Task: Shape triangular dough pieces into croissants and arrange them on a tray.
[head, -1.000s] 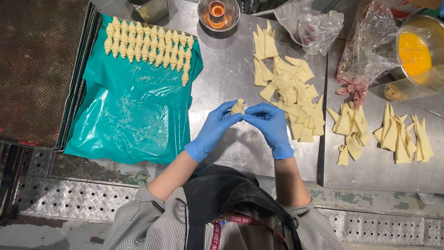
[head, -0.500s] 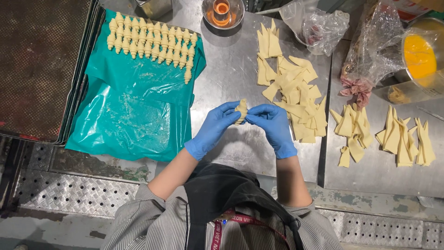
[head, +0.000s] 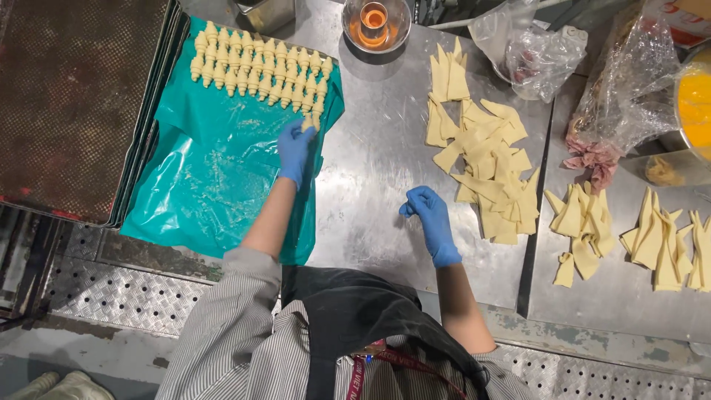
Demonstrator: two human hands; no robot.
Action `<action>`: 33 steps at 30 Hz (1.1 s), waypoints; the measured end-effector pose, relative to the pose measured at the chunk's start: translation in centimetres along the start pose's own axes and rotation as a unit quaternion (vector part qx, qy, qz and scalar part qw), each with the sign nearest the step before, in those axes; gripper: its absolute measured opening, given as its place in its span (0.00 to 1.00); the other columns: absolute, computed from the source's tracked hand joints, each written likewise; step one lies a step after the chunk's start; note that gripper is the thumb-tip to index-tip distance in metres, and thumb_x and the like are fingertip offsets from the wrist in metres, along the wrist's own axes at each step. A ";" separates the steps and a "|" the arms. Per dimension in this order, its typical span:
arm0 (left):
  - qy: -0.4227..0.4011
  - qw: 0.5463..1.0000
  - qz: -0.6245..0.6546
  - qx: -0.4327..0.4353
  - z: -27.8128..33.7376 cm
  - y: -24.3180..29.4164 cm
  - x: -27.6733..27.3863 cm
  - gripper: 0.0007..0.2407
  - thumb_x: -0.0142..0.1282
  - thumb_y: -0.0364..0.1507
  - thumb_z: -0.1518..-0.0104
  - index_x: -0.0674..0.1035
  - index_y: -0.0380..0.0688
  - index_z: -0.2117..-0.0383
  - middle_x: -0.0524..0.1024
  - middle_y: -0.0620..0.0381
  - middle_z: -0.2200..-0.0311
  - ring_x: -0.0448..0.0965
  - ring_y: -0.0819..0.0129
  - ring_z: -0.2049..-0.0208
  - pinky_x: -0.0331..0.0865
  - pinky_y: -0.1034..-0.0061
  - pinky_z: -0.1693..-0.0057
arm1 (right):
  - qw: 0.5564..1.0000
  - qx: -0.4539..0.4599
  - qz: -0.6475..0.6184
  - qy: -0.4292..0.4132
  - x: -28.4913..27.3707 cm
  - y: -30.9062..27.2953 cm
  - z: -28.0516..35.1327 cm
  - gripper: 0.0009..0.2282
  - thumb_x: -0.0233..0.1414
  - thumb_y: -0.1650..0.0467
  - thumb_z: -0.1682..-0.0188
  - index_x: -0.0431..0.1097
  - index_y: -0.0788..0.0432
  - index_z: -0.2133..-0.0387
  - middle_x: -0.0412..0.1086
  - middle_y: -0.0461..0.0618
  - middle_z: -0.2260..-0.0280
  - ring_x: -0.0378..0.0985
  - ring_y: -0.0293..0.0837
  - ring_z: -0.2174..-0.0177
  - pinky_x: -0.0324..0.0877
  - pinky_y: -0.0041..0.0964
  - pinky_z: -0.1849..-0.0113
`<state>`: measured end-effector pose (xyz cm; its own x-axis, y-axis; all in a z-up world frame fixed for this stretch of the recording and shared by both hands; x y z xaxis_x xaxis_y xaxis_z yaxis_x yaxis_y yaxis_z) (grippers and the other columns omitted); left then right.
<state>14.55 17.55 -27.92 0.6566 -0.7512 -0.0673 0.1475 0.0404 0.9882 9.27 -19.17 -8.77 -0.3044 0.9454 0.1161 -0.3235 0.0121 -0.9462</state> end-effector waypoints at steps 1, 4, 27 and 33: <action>-0.003 1.000 -0.001 0.001 -1.9 -1.5 -0.3 0.17 0.69 0.30 0.48 0.81 0.36 0.53 0.82 0.49 0.61 0.79 0.65 0.62 0.73 0.74 0.54 | 1.000 -0.001 -0.001 0.003 -0.4 0.8 0.0 0.09 0.54 0.69 0.44 0.68 0.63 0.68 0.67 0.46 0.74 0.74 0.38 0.70 0.69 0.32 0.63; 0.058 0.987 -0.122 0.084 -6.1 -4.4 -0.7 0.16 0.71 0.30 0.51 0.84 0.38 0.57 0.81 0.47 0.62 0.80 0.61 0.63 0.74 0.70 0.54 | 0.999 0.032 0.010 0.028 -2.1 3.5 0.1 0.07 0.53 0.69 0.46 0.71 0.63 0.66 0.71 0.47 0.74 0.76 0.38 0.71 0.70 0.32 0.63; -0.208 0.934 -0.255 0.136 19.2 0.0 6.5 0.08 0.55 0.32 0.38 0.82 0.49 0.57 0.81 0.53 0.65 0.78 0.60 0.76 0.73 0.67 0.63 | 0.792 -0.050 0.457 0.402 -14.8 15.0 -18.1 0.15 0.63 0.66 0.61 0.69 0.63 0.68 0.72 0.61 0.68 0.76 0.62 0.65 0.70 0.54 0.62; -0.188 0.956 -0.225 -0.027 18.6 -2.5 8.2 0.10 0.59 0.35 0.39 0.84 0.47 0.58 0.84 0.53 0.64 0.82 0.65 0.69 0.75 0.70 0.59 | 0.929 -0.009 0.183 0.322 -17.2 19.9 -18.8 0.14 0.63 0.71 0.60 0.68 0.64 0.66 0.72 0.56 0.73 0.76 0.51 0.71 0.71 0.42 0.67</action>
<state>5.85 -0.96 -28.43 0.2068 -0.8835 -0.4202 0.3981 -0.3163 0.8611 24.95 -29.02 -35.25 0.2100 0.8859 -0.4136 -0.2862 -0.3488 -0.8924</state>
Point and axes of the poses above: each hand's wrist, its own z-axis away from the middle knuckle, its own x-axis out of the palm, y = z × x, the point moved 4 cm from there along -z, towards the middle knuckle
